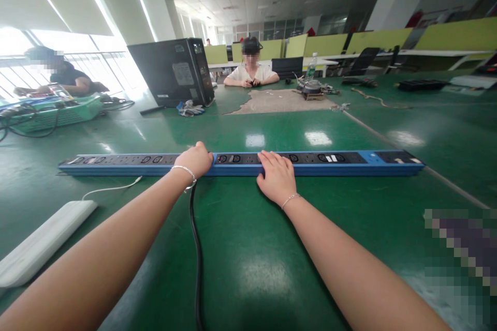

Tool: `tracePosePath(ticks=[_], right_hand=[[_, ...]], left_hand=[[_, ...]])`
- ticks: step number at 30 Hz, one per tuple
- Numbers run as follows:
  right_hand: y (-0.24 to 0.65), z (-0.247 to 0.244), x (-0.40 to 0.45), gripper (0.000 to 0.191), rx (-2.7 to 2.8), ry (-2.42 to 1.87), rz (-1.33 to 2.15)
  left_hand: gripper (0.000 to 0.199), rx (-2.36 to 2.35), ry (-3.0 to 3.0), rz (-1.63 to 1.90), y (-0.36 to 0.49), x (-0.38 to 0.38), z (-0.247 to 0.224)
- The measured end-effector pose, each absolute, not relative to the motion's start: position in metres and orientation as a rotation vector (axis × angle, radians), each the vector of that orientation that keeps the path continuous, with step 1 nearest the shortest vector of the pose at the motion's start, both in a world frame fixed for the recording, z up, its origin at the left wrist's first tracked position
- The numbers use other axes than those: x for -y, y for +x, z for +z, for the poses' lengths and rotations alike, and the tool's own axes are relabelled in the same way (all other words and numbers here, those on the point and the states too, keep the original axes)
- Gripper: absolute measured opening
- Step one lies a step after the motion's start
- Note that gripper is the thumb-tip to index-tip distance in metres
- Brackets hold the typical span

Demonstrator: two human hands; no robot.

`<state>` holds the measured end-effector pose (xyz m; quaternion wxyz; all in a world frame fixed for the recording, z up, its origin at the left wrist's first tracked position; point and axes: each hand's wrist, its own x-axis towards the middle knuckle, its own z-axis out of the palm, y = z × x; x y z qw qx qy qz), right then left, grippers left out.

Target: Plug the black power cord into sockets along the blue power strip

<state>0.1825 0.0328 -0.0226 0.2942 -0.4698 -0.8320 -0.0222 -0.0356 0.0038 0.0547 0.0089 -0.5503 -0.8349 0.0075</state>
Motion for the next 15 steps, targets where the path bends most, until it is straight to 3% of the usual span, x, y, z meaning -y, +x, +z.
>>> tracePosePath(ticks=[15], right_hand=[[0.183, -0.023, -0.033, 0.052, 2.213, -1.259, -0.071]], left_hand=[[0.045, 2.613, -1.713, 0.067, -0.034, -0.006, 0.056]])
